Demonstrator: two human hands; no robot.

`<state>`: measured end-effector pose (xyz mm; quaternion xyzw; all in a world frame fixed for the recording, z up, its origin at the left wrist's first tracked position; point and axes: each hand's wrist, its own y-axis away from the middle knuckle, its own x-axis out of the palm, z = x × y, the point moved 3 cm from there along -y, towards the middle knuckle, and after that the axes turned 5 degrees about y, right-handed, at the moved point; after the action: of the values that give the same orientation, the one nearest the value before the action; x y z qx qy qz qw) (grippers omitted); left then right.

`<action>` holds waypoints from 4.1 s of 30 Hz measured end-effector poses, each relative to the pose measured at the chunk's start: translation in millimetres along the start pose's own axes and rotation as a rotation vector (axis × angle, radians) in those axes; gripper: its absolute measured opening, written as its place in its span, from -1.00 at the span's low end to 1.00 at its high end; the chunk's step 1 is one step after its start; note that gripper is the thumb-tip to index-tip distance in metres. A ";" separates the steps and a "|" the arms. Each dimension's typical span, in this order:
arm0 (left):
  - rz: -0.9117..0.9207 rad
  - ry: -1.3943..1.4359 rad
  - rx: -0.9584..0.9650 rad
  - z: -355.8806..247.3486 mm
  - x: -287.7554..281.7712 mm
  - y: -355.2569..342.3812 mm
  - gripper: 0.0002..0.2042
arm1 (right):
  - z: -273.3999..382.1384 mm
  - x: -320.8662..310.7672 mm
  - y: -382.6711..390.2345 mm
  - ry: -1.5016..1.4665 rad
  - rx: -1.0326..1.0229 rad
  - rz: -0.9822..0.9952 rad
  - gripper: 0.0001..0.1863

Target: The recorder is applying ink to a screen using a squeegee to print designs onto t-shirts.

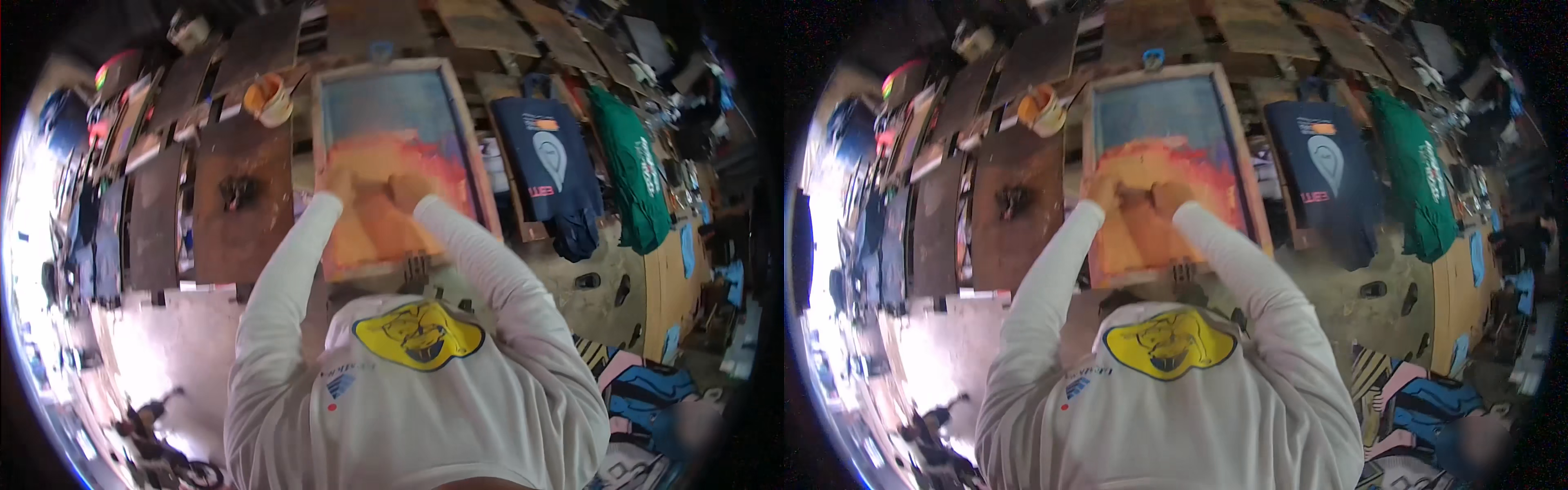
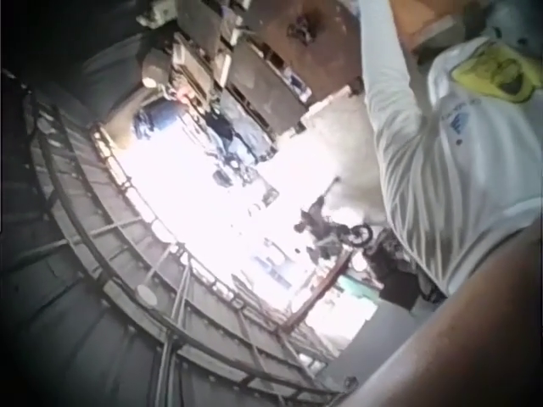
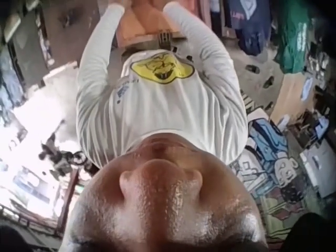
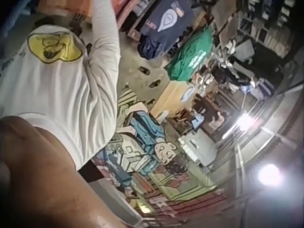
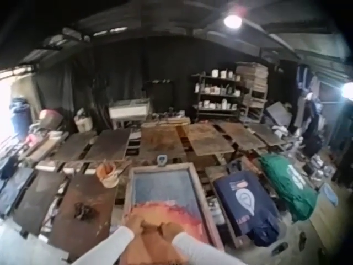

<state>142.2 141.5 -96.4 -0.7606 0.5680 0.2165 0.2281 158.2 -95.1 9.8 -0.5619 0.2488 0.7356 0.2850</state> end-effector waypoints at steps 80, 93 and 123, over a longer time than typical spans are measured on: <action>-1.447 0.763 -1.094 86.8 -11.1 671.0 -0.38 | 151.1 -31.2 173.6 -1.124 -0.046 0.076 -0.70; -0.990 1.469 -0.343 -108.7 -54.2 629.1 -0.55 | 145.0 0.1 296.3 -1.833 0.401 0.162 -0.57; 0.073 -0.626 0.297 -170.1 -13.8 20.9 -0.61 | -80.9 -48.9 15.1 -0.138 -0.213 0.051 -0.68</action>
<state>130.4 46.0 46.1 -0.5949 0.5225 0.3625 0.4915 213.2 -168.1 38.1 -0.5308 0.1633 0.8017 0.2213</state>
